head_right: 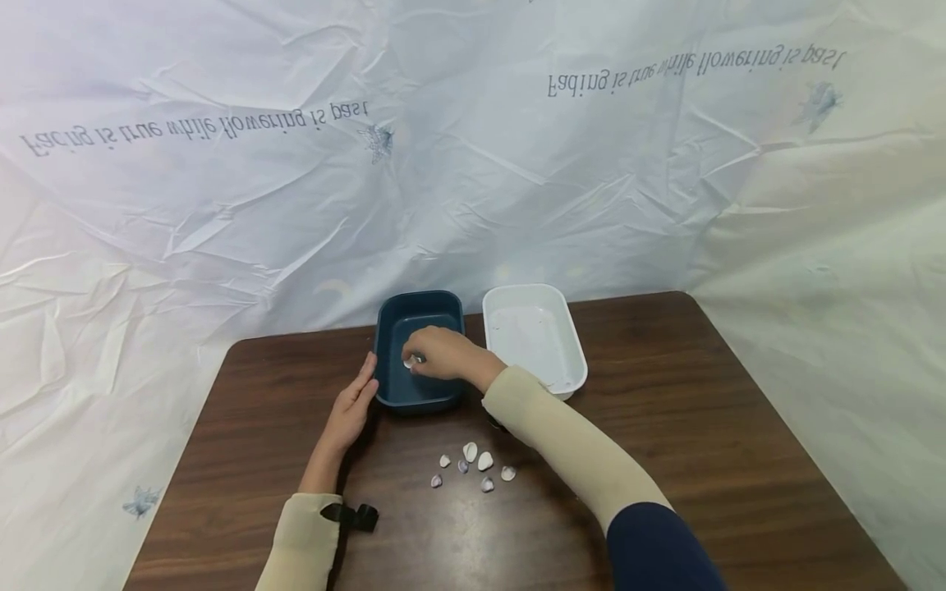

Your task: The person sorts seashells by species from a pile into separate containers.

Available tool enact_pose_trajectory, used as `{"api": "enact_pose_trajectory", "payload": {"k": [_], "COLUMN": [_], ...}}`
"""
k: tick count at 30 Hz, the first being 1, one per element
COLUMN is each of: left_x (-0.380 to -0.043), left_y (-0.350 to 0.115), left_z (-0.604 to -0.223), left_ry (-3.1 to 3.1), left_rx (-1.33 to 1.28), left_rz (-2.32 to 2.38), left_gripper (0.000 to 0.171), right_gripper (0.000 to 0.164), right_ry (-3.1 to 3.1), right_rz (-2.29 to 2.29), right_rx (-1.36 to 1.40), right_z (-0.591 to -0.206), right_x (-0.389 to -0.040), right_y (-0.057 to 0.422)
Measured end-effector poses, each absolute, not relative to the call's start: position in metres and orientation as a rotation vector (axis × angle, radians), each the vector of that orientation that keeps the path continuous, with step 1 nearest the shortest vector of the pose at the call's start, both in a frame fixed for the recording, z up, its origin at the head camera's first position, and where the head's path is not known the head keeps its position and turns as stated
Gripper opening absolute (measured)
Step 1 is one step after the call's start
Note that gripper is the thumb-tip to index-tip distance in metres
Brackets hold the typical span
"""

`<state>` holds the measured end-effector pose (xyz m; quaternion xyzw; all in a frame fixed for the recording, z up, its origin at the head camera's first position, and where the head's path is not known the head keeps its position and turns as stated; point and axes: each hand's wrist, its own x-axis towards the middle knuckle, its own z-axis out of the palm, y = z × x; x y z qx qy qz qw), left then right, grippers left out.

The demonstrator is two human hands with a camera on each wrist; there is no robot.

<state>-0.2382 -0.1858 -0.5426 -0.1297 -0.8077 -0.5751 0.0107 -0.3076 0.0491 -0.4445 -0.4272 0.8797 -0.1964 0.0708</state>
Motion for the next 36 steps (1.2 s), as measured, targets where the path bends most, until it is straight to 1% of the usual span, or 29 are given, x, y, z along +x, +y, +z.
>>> {"api": "enact_pose_trajectory", "payload": {"k": [7,10,14,17,36], "left_x": [-0.242,-0.238,-0.238,-0.244,-0.241], "left_y": [-0.187,-0.184,-0.185,-0.186,-0.186], "left_z": [-0.549,-0.538,-0.538,-0.548,-0.550], "left_ry": [-2.490,-2.511,-2.532,-2.526,-2.514], "left_rx": [-0.418,-0.419,-0.429,-0.436,-0.412], "left_rz": [-1.779,-1.784,-1.774,-1.760,-1.754], "left_gripper": [0.052,0.051,0.052,0.053,0.052], "right_gripper": [0.026,0.026,0.027,0.027,0.026], "right_ry": [2.652,2.655,2.650,2.648,2.626], "right_rz": [-0.593,-0.588,-0.578,-0.583,-0.583], "right_rx": [-1.248,-1.214,-1.180,-1.165,-1.030], "right_z": [-0.449,-0.452,-0.455,-0.458,-0.474], "right_x": [-0.315,-0.319,-0.325,-0.328,-0.333], "right_y": [0.040,0.038,0.036,0.034,0.025]}}
